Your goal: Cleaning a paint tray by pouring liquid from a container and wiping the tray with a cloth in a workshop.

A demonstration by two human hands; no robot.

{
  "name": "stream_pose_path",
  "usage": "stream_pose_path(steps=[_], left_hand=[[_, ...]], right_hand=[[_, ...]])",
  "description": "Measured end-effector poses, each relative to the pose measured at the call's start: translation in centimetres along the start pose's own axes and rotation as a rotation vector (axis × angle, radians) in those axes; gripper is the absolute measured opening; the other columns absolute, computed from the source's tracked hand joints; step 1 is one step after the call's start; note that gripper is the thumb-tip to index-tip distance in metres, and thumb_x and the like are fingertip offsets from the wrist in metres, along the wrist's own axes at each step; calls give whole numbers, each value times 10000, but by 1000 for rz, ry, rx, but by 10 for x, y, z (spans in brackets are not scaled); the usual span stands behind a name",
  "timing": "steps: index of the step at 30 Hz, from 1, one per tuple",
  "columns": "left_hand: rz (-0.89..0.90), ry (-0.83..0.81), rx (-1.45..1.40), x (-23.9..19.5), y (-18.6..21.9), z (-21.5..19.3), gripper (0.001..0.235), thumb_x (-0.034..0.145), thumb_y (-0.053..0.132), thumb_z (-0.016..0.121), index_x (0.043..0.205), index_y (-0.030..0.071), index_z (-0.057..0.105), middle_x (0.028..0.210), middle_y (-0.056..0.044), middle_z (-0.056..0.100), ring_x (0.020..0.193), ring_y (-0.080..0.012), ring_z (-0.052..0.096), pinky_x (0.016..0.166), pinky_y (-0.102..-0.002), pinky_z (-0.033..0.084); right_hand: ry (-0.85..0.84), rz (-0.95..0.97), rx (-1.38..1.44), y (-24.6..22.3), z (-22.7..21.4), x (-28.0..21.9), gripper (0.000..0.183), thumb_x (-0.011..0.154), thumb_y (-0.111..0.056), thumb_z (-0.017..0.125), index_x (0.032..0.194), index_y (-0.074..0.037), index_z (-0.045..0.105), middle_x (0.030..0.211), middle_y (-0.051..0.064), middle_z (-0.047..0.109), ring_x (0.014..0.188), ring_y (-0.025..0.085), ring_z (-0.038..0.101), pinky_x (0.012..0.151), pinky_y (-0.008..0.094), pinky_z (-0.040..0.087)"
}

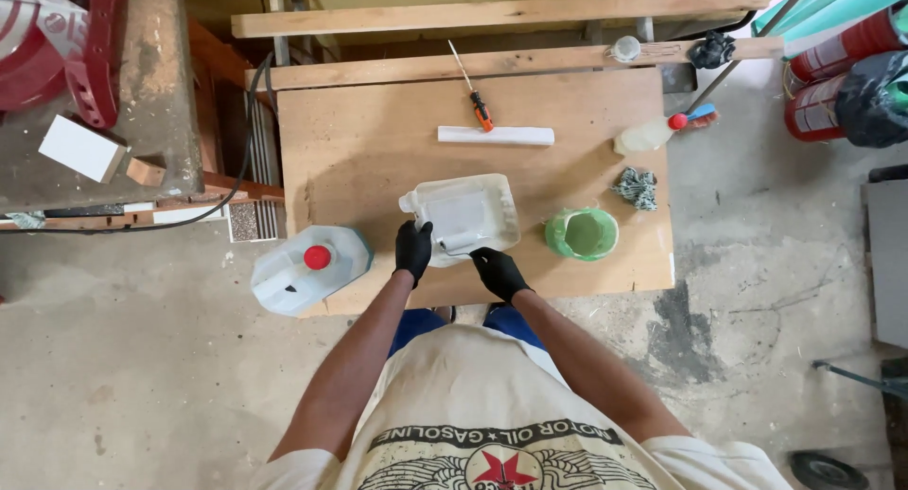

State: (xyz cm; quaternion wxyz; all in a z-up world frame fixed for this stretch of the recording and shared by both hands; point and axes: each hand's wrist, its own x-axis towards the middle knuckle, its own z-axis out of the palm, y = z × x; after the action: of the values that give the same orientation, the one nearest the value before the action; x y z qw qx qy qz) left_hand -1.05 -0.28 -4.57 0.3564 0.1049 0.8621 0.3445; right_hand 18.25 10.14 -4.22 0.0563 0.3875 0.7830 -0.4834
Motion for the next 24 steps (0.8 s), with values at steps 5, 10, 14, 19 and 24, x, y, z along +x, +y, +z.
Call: stream_pose_path(steps=[5,10,14,19,24], left_hand=[[-16,-33,10,-41,35,-20,603,1011,441,598,1360,-51,577,1359,-262,609,1325,-405,562,1120,-490,451],[-22,-29,-35,-36,37,-19,602,1011,443,594,1350,-55,583,1340,-276,618,1321,-416,563,1107,-507,464],[13,-29,16,-26,25,-12,615,1028,414,594,1399,-74,540,1380,-285,588,1348,-414,538,1126,-490,451],[32,-22,14,-36,36,-15,611,1017,406,595,1373,-89,558,1367,-301,597,1334,-424,548,1118,-510,461],[-40,-48,-10,-22,30,-16,664,1017,451,600,1419,-72,527,1405,-282,579,1363,-407,530,1141,-491,438]], right_hand=[[19,36,52,-18,12,46,250,1050,-297,554,1220,-214,717,1193,31,752,1161,281,678,1019,450,546],[22,40,55,-23,5,32,268,1054,-285,535,1237,-193,708,1197,71,745,1169,308,672,1019,471,545],[-50,73,71,-6,10,25,258,1036,-266,563,1216,-169,720,1211,95,745,1190,339,658,1019,491,547],[16,120,31,-27,14,65,265,1045,-399,521,1230,-319,694,1210,-35,736,1163,258,677,1048,436,542],[-1,110,18,-9,18,18,301,1048,-298,520,1282,-211,688,1188,106,749,1131,372,684,980,502,570]])
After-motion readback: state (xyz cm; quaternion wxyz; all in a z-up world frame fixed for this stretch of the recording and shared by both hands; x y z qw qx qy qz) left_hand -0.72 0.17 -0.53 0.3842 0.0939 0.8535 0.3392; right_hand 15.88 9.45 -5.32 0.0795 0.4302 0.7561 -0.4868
